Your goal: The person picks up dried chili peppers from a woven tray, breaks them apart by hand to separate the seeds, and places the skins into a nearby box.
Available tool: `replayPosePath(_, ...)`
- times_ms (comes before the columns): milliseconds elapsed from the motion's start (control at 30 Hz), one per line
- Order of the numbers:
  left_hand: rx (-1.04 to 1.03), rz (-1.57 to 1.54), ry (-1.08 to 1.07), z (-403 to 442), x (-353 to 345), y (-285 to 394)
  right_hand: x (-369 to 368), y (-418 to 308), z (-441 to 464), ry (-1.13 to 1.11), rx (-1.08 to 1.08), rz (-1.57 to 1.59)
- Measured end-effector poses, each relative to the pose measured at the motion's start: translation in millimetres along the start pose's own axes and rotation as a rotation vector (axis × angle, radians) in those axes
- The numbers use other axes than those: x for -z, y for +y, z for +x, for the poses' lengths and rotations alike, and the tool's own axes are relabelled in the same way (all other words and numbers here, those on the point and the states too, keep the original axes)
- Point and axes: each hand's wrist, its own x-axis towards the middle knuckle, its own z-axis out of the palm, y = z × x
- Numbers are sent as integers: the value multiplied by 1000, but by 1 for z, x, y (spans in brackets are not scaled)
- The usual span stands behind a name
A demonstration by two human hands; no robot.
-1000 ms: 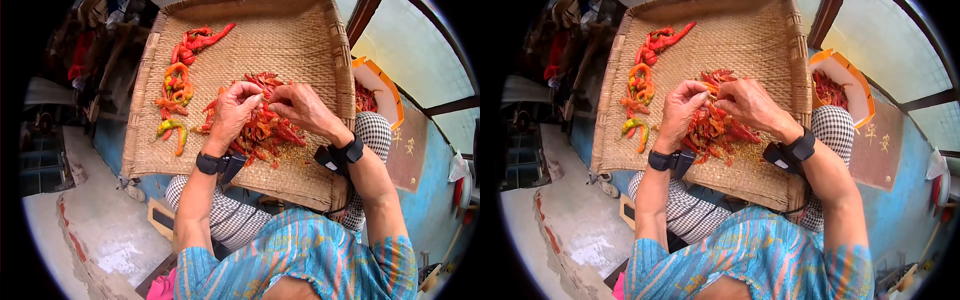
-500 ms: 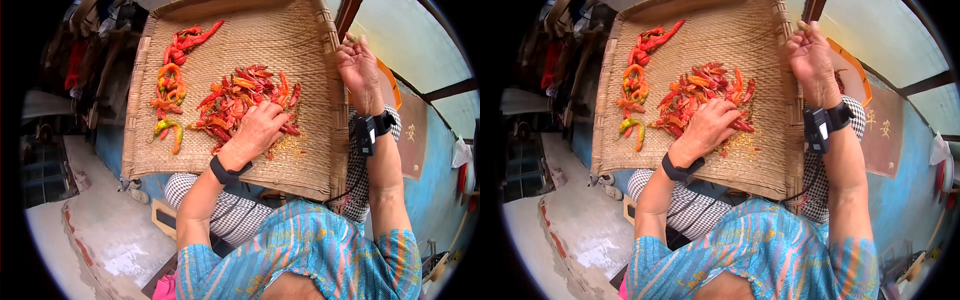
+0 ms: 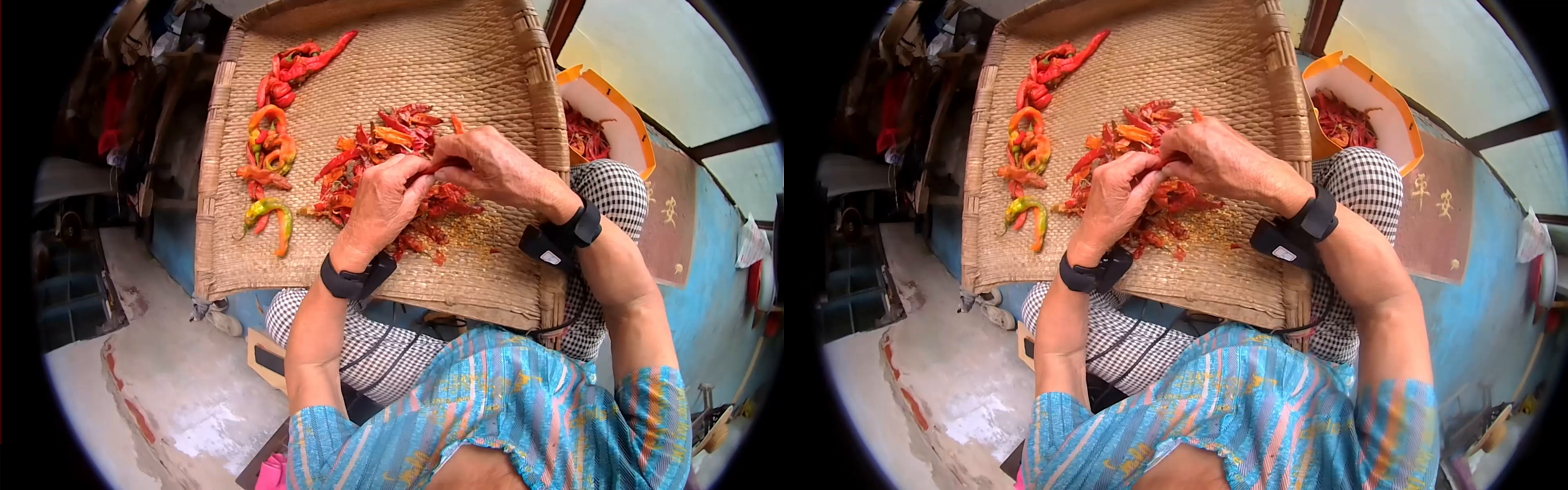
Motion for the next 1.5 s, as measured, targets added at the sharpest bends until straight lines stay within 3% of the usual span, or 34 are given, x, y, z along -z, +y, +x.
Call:
replayPosePath(233,58,116,9,-5,6,1,42,8,-1,162,-199,179)
replayPosePath(300,24,110,4,-3,-1,1,52,5,-9,431,-157,185)
replayPosePath(433,-114,280,-37,11,-21,13,82,27,-26,785,-158,-410)
replayPosePath(500,-169,449,-89,21,-32,15,95,36,-37,788,-254,-518)
replayPosePath(567,-165,499,-127,28,-41,15,100,44,-47,833,-254,-991)
replayPosePath(633,-126,674,-254,34,-48,13,100,45,-46,840,-241,-964)
replayPosePath(700,-137,672,-231,35,-50,6,91,44,-41,722,-187,-468)
replayPosePath(767,-83,500,-103,34,-46,4,81,26,-35,489,-177,-249)
replayPosePath(833,-44,407,-45,36,-39,13,67,20,-30,202,2,-309)
replayPosePath(933,-23,438,-107,35,-37,18,51,9,-27,-55,-60,-420)
replayPosePath(1067,-144,634,-162,30,-56,7,44,12,-25,4,-71,-439)
replayPosePath(1233,-46,564,-44,30,-54,6,42,14,-26,-46,-154,-499)
replayPosePath(1500,7,549,-200,32,-60,7,41,22,-26,-65,-169,-538)
